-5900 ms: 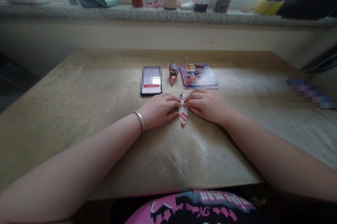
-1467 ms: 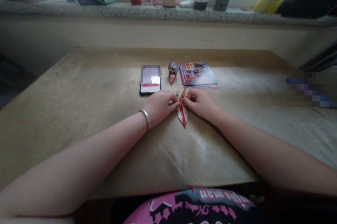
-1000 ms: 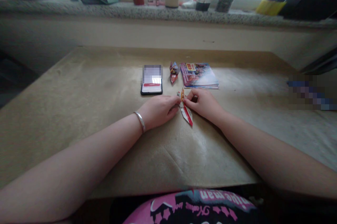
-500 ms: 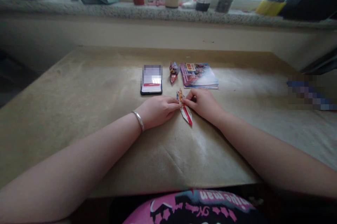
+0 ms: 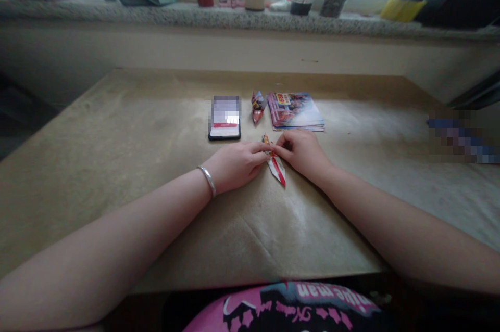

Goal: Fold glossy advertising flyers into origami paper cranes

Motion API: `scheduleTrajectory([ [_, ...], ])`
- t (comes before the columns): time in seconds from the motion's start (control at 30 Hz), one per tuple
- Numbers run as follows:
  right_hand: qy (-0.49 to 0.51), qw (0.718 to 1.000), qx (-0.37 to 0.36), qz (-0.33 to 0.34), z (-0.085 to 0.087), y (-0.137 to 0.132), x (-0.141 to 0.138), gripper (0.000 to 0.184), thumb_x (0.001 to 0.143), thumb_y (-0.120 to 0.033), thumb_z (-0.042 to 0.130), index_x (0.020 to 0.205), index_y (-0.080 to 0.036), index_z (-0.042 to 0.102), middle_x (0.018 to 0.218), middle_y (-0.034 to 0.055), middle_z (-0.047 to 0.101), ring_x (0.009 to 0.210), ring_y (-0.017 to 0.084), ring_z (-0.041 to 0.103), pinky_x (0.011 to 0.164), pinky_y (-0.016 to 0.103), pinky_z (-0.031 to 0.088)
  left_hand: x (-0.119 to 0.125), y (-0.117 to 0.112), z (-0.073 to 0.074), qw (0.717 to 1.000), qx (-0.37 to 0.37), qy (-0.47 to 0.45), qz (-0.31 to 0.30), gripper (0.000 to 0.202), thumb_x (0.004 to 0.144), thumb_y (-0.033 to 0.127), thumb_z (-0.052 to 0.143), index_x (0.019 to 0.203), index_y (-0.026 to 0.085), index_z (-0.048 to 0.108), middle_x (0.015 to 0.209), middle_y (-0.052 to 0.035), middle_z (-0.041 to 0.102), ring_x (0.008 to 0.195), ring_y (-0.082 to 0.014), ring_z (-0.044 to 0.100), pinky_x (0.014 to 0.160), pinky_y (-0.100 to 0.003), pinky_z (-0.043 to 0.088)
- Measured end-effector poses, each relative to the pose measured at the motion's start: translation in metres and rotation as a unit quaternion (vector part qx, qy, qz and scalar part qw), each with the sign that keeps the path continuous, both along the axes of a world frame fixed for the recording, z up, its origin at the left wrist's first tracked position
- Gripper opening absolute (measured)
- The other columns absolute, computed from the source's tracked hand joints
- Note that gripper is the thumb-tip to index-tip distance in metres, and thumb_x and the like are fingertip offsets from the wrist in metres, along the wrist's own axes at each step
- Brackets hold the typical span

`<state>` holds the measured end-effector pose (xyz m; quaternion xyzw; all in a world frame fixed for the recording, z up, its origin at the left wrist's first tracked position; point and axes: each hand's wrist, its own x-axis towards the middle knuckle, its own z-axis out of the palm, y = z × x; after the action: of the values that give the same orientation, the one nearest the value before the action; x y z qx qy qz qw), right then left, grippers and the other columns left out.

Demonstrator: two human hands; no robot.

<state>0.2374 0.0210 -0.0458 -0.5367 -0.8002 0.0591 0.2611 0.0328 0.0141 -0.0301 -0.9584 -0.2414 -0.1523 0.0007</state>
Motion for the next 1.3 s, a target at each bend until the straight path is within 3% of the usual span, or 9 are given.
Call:
scheduleTrajectory([
  [0.23, 0.058, 0.998, -0.020, 0.019, 0.003, -0.006, 0.004, 0.009, 0.077, -0.028, 0.063, 0.075, -0.020, 0.066, 0.072, 0.0015, 0.066, 0.068, 0.016, 0.056, 0.065, 0.028, 0.040, 0.001, 0.000, -0.001, 1.000, 0.006, 0.014, 0.014, 0.024, 0.089, 0.015, 0.045, 0.103, 0.014, 0.063, 0.109, -0.0100, 0.066, 0.100, -0.0201, 0.062, 0.089, -0.033, 0.051],
  [0.5, -0.065, 0.991, 0.002, 0.117, 0.015, -0.017, 0.012, 0.019, 0.086, -0.028, 0.055, 0.085, -0.021, 0.072, 0.090, 0.0057, 0.071, 0.087, 0.019, 0.062, 0.078, 0.030, 0.044, 0.000, 0.001, 0.000, 1.000, -0.002, 0.007, 0.002, 0.026, 0.088, 0.014, 0.044, 0.106, 0.015, 0.063, 0.113, -0.0103, 0.066, 0.103, -0.0190, 0.062, 0.091, -0.034, 0.051],
  [0.67, -0.138, 0.984, 0.015, 0.110, 0.020, -0.023, 0.013, 0.023, 0.088, -0.025, 0.049, 0.090, -0.022, 0.072, 0.094, 0.0051, 0.073, 0.087, 0.021, 0.064, 0.076, 0.031, 0.044, 0.000, 0.001, 0.000, 1.000, -0.007, 0.003, -0.001, 0.030, 0.089, 0.014, 0.042, 0.113, 0.017, 0.061, 0.117, -0.0074, 0.065, 0.106, -0.0181, 0.061, 0.096, -0.032, 0.049],
  [0.83, -0.131, 0.982, 0.015, 0.132, 0.020, -0.023, 0.017, 0.025, 0.084, -0.018, 0.050, 0.092, -0.023, 0.073, 0.098, 0.0028, 0.073, 0.087, 0.020, 0.065, 0.078, 0.031, 0.046, 0.000, 0.000, 0.000, 1.000, -0.008, -0.001, 0.004, 0.031, 0.087, 0.012, 0.044, 0.110, 0.017, 0.064, 0.116, -0.0065, 0.066, 0.105, -0.0192, 0.061, 0.093, -0.032, 0.050],
  [1.13, -0.091, 0.984, 0.022, 0.151, 0.020, -0.015, 0.012, 0.022, 0.078, -0.011, 0.050, 0.076, -0.019, 0.071, 0.096, 0.0063, 0.071, 0.090, 0.021, 0.060, 0.085, 0.033, 0.046, 0.000, -0.002, 0.005, 0.999, -0.010, 0.027, 0.020, 0.033, 0.083, 0.009, 0.046, 0.107, 0.018, 0.065, 0.118, -0.0072, 0.062, 0.106, -0.0208, 0.059, 0.094, -0.034, 0.049],
  [1.3, -0.108, 0.983, 0.023, 0.150, 0.017, -0.017, 0.014, 0.023, 0.080, -0.013, 0.050, 0.089, -0.018, 0.070, 0.095, 0.0074, 0.071, 0.090, 0.021, 0.060, 0.083, 0.032, 0.045, -0.002, -0.001, 0.003, 1.000, -0.020, 0.020, 0.014, 0.035, 0.080, 0.007, 0.048, 0.109, 0.018, 0.064, 0.121, -0.0066, 0.061, 0.110, -0.0207, 0.057, 0.096, -0.035, 0.048],
])
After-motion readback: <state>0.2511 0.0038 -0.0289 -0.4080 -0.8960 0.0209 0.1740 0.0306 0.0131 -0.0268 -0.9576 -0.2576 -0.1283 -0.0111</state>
